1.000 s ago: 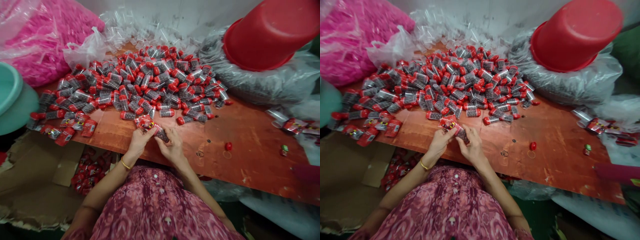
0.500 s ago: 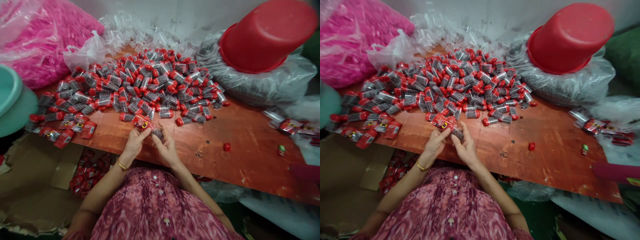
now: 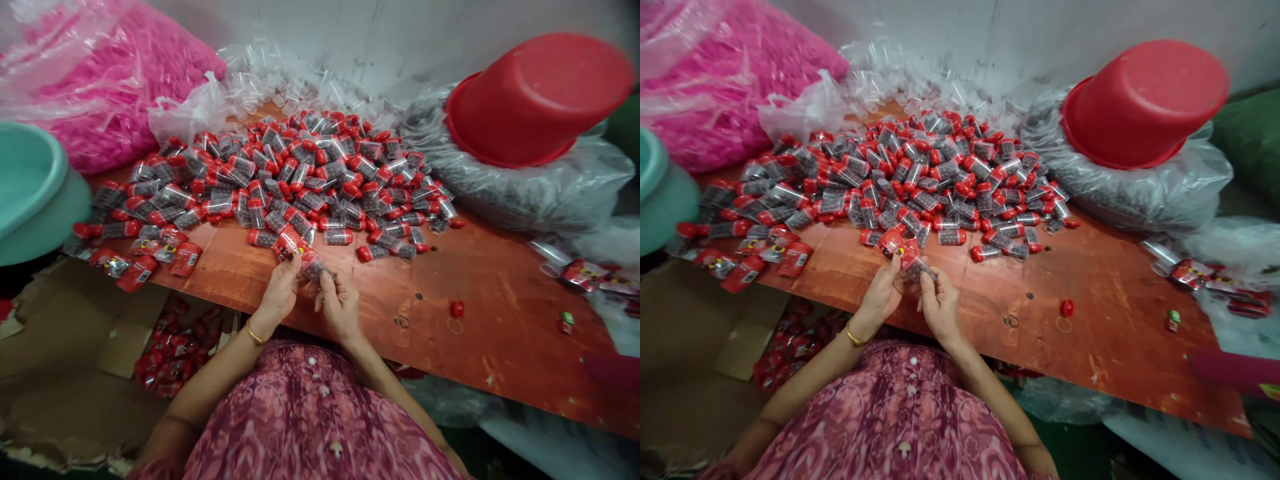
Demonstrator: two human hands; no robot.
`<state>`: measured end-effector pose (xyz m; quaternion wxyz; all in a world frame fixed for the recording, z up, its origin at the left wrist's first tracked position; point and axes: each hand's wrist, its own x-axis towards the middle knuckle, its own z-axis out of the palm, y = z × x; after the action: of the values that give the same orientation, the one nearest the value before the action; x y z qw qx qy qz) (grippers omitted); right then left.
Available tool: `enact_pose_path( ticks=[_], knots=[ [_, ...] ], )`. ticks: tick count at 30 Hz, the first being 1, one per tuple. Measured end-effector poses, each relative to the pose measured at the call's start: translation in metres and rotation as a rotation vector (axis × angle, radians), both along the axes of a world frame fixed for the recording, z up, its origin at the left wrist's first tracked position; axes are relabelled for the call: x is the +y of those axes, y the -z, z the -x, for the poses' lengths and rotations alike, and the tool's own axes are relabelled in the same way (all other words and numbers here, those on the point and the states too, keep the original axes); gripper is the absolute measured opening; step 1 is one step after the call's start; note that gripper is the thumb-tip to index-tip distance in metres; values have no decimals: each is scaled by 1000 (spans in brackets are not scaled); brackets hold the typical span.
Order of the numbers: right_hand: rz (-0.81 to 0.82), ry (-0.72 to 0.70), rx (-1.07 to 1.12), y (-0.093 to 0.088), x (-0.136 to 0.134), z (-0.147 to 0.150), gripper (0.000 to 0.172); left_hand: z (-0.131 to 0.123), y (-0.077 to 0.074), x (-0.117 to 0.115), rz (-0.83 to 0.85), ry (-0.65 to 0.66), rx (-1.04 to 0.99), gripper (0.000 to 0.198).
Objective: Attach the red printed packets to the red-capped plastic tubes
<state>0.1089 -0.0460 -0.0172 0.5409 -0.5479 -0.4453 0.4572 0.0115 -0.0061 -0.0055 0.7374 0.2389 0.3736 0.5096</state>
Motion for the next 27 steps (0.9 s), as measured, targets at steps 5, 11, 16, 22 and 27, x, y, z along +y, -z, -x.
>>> enact_pose_path(
  ticks=[5, 11, 16, 22, 27],
  knots=[
    [22, 39, -28, 7, 1, 0, 30, -4, 14, -3, 2, -143, 282, 42],
    [18, -8, 17, 9, 8, 1, 30, -8, 14, -13, -30, -86, 269, 46],
    [55, -8, 112, 7, 6, 4, 31, -4, 12, -11, -88, -8, 238, 45],
    [-3, -17, -40, 7, 3, -1, 28, 4, 13, -9, -136, 7, 303, 36],
    [-37, -73, -89, 13, -2, 3, 24, -1, -2, -6, -4, -146, 118, 33]
  ],
)
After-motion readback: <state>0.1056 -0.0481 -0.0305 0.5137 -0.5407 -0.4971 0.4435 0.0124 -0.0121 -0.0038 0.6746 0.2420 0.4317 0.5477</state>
